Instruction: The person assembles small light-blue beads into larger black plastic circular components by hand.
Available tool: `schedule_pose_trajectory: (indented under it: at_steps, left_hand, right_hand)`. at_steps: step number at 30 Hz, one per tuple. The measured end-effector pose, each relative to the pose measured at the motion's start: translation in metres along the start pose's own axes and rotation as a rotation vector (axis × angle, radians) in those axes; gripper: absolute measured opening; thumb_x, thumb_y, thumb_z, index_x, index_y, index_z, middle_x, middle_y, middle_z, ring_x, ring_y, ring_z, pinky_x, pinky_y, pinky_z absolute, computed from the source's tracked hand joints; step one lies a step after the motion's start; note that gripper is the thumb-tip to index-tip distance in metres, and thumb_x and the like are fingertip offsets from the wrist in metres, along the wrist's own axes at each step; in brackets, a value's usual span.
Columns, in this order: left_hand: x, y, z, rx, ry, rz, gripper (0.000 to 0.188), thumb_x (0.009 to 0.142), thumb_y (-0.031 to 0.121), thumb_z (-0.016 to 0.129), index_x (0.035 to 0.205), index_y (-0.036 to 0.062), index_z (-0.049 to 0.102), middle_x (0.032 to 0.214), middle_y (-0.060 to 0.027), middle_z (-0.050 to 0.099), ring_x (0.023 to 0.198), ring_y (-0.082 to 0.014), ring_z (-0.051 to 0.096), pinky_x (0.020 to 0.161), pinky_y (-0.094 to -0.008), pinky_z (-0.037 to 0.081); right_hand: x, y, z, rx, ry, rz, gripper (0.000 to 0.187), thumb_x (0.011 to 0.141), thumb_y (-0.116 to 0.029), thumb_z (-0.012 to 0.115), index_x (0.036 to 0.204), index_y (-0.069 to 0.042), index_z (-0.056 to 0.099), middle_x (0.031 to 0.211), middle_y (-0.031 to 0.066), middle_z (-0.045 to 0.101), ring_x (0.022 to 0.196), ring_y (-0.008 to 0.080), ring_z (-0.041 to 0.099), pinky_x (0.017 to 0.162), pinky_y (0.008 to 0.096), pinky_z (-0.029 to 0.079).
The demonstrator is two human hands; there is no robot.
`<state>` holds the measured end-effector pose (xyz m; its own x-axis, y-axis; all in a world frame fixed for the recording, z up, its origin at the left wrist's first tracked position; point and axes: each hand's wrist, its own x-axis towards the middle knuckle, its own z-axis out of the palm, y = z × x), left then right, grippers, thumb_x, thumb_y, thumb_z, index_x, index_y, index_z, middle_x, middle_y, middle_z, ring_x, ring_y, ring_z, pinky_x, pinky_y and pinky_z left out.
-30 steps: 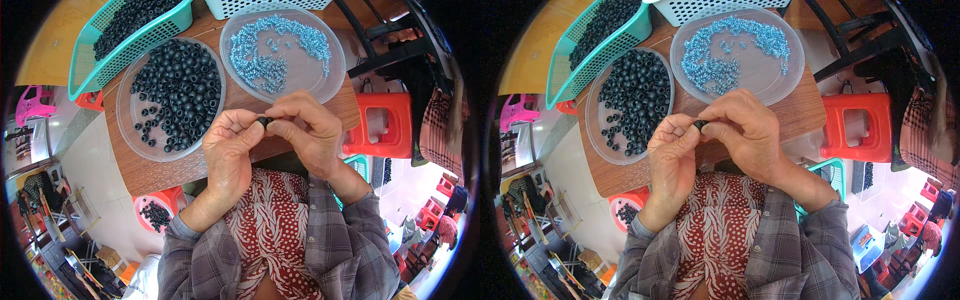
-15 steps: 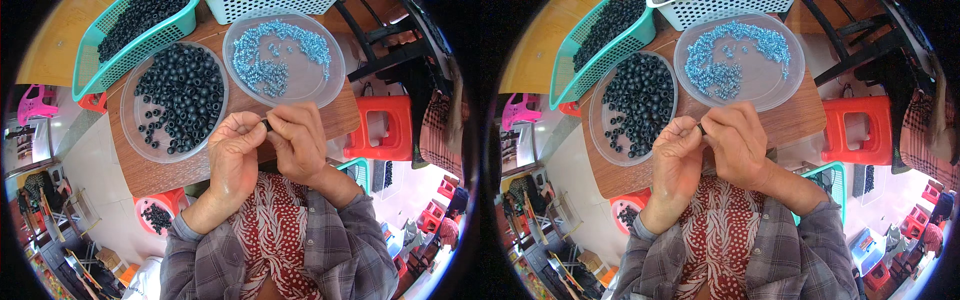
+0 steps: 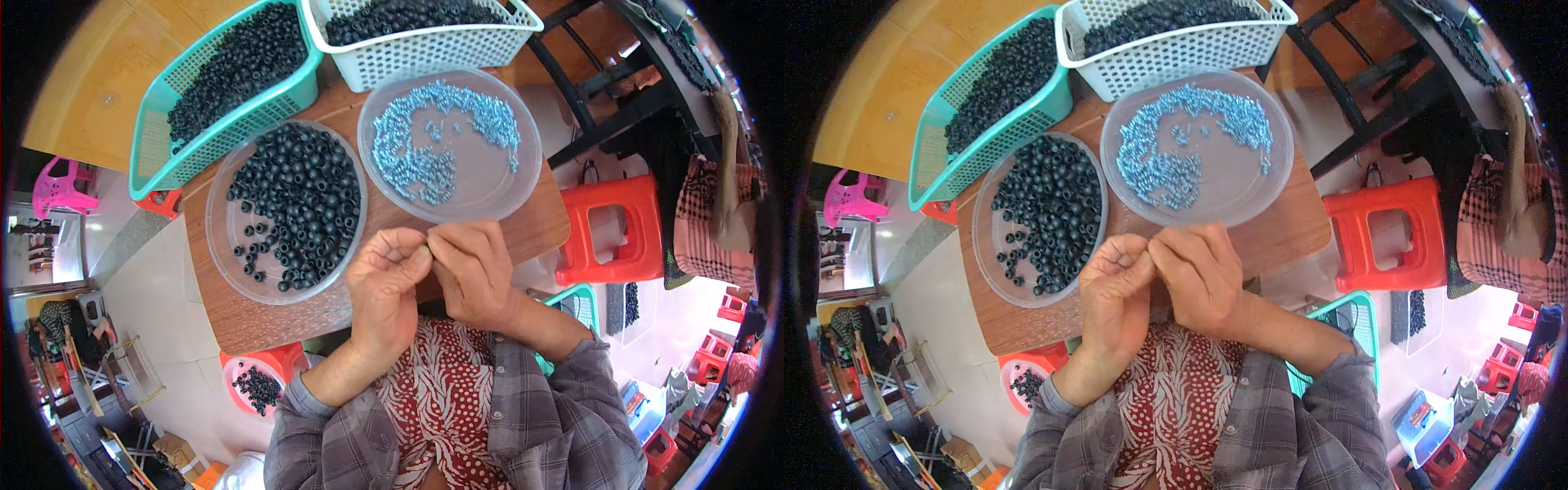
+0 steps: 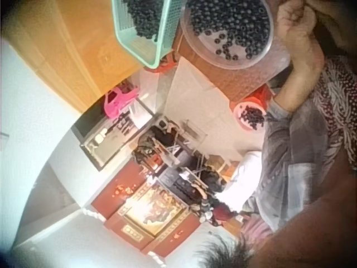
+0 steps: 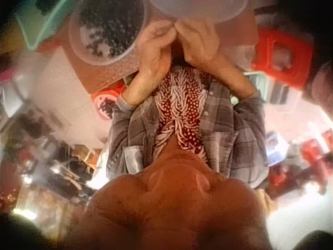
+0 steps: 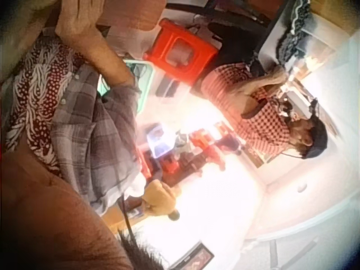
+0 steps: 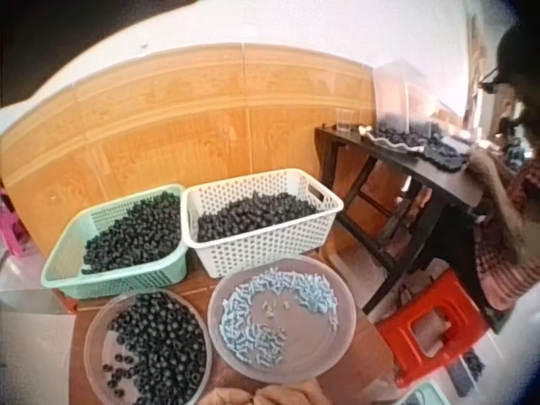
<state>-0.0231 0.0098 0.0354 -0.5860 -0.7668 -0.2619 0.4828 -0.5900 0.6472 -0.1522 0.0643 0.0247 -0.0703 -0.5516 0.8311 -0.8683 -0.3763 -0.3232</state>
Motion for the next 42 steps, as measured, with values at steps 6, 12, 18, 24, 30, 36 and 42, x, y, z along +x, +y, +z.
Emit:
schedule_pose_trajectory:
  at_steps: [6, 12, 18, 24, 30, 36, 42]
  left_hand:
    - [-0.014, 0.014, 0.010, 0.143, 0.012, 0.033, 0.026, 0.089, -0.001, 0.059, 0.114, -0.0050, 0.055, 0.104, -0.0104, 0.064, 0.096, -0.0157, 0.062, 0.089, -0.0284, 0.048]
    - [-0.043, 0.034, -0.009, 0.316, -0.044, 0.110, 0.024, 0.088, -0.001, 0.058, 0.111, -0.0067, 0.055, 0.106, -0.0234, 0.065, 0.091, -0.0280, 0.067, 0.087, -0.0398, 0.053]
    - [-0.051, 0.095, -0.058, 0.625, 0.280, 0.503, 0.013, 0.086, 0.002, 0.063, 0.096, -0.0043, 0.056, 0.091, -0.0213, 0.067, 0.073, -0.0224, 0.064, 0.075, -0.0360, 0.052]
    - [-0.043, 0.146, -0.119, 0.915, 0.487, 0.739, 0.020, 0.081, -0.005, 0.067, 0.100, -0.0037, 0.062, 0.093, -0.0131, 0.068, 0.084, -0.0190, 0.063, 0.077, -0.0318, 0.051]
    - [-0.021, 0.162, -0.139, 1.770, 0.348, 1.003, 0.028, 0.067, -0.006, 0.068, 0.093, 0.0043, 0.064, 0.083, -0.0070, 0.065, 0.077, -0.0256, 0.060, 0.076, -0.0363, 0.044]
    - [0.020, 0.166, -0.133, 1.940, 0.029, 0.860, 0.025, 0.067, -0.008, 0.064, 0.088, 0.0047, 0.061, 0.081, -0.0085, 0.064, 0.078, -0.0284, 0.058, 0.071, -0.0387, 0.041]
    - [0.028, 0.176, -0.131, 1.951, -0.023, 0.712, 0.027, 0.070, -0.009, 0.064, 0.094, 0.0039, 0.066, 0.090, -0.0094, 0.067, 0.086, -0.0265, 0.062, 0.077, -0.0371, 0.047]
  right_hand:
    - [0.020, -0.001, -0.018, 0.038, -0.134, 0.034, 0.035, 0.067, 0.001, 0.072, 0.100, 0.005, 0.059, 0.089, 0.0139, 0.062, 0.071, 0.0282, 0.058, 0.060, 0.0377, 0.046]
    - [0.057, 0.042, -0.027, 0.076, -0.111, 0.272, 0.030, 0.075, 0.001, 0.072, 0.103, -0.001, 0.061, 0.087, 0.0122, 0.063, 0.069, 0.0215, 0.059, 0.061, 0.0314, 0.048]
    - [0.134, 0.146, -0.014, 0.010, 0.004, 0.455, 0.026, 0.080, -0.017, 0.069, 0.100, -0.001, 0.068, 0.079, 0.0043, 0.066, 0.071, 0.0106, 0.058, 0.065, 0.0273, 0.049]
    - [0.177, 0.272, -0.008, -0.458, -0.217, 0.278, 0.042, 0.088, -0.017, 0.062, 0.129, -0.006, 0.057, 0.103, 0.0086, 0.068, 0.092, 0.0155, 0.063, 0.083, 0.0285, 0.048]
    - [0.150, 0.227, 0.009, -0.337, -0.159, 0.291, 0.045, 0.087, -0.025, 0.060, 0.128, -0.008, 0.056, 0.107, 0.0114, 0.068, 0.096, 0.0222, 0.065, 0.084, 0.0337, 0.049]
    - [0.119, 0.143, -0.001, -0.103, -0.216, 0.451, 0.024, 0.090, -0.014, 0.063, 0.111, -0.002, 0.065, 0.097, 0.0054, 0.067, 0.084, 0.0117, 0.060, 0.078, 0.0258, 0.047]
    - [0.094, 0.126, -0.023, 0.034, -0.319, 0.387, 0.016, 0.090, -0.002, 0.061, 0.104, 0.003, 0.065, 0.095, 0.0058, 0.064, 0.088, 0.0104, 0.059, 0.079, 0.0233, 0.047]
